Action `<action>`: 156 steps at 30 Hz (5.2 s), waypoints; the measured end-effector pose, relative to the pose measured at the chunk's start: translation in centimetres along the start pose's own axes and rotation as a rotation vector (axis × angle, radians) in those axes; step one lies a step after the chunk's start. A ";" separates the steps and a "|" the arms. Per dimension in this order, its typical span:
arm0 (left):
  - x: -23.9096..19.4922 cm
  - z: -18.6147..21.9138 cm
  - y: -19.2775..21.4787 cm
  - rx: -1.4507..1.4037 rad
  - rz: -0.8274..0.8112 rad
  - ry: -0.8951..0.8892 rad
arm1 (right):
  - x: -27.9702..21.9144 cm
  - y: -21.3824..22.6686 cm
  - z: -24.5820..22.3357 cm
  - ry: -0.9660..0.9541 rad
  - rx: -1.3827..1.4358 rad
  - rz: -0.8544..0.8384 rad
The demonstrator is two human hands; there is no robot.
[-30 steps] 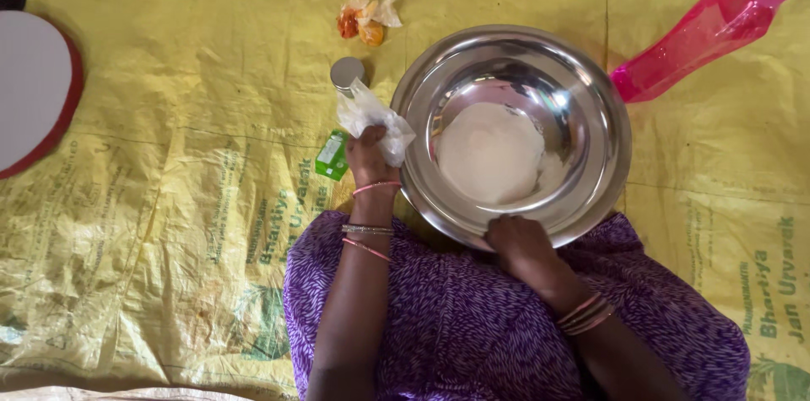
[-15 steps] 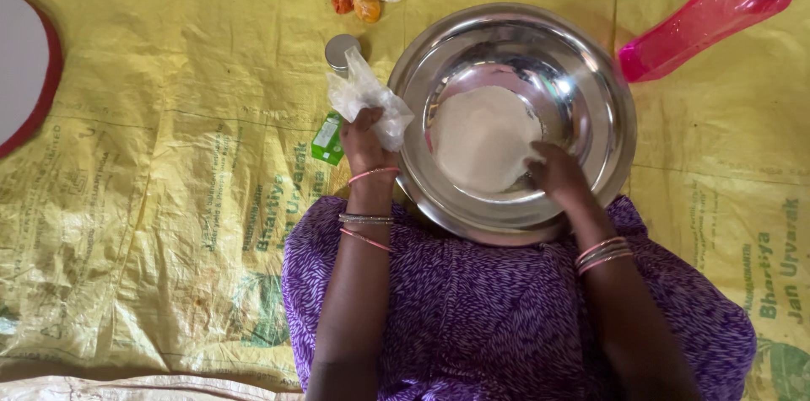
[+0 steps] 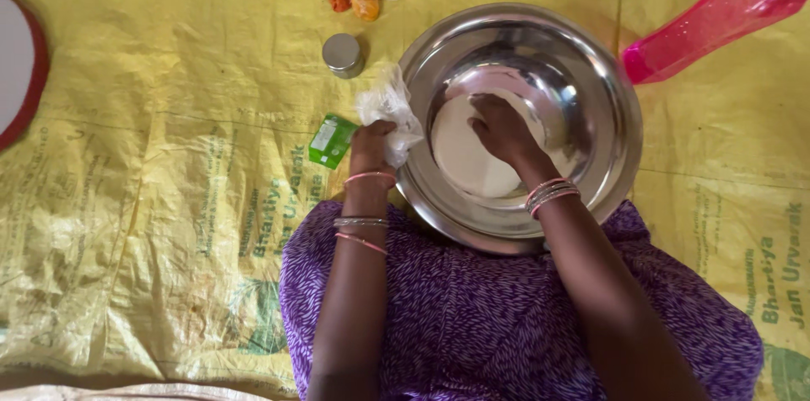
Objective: The person empties a plastic bag containing a white dough-like substance into a metal bowl. They then knead and mix the dough by hand inside the bowl, repeatedly pressing and folding it.
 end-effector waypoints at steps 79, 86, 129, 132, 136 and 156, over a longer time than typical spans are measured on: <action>-4.6 -2.0 -4.9 1.062 0.119 -0.671 | -8.2 14.6 1.8 -0.239 0.164 0.223; -4.3 -2.3 -4.7 1.132 0.160 -0.633 | -10.1 23.1 -9.9 -0.111 0.280 0.437; -2.8 0.1 -3.8 0.226 -0.021 -0.519 | -6.8 -0.7 -3.5 -0.110 0.072 -0.020; -3.2 0.4 -4.0 0.293 0.013 -0.522 | -6.8 -1.3 -4.5 -0.070 0.041 -0.048; -3.0 0.5 -4.0 0.241 -0.001 -0.520 | -7.0 -1.1 -4.4 -0.046 0.053 0.039; -3.8 2.0 -4.1 0.339 0.093 -0.532 | -8.0 1.7 2.3 -0.761 1.499 -0.104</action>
Point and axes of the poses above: each hand's wrist, its own x-axis towards the middle knuckle, its own y-axis out of the back of the hand, z = x × y, the point moved 6 cm from there along x, towards the middle knuckle, and after that the axes turned 6 degrees about -y, right-handed, at the moved point
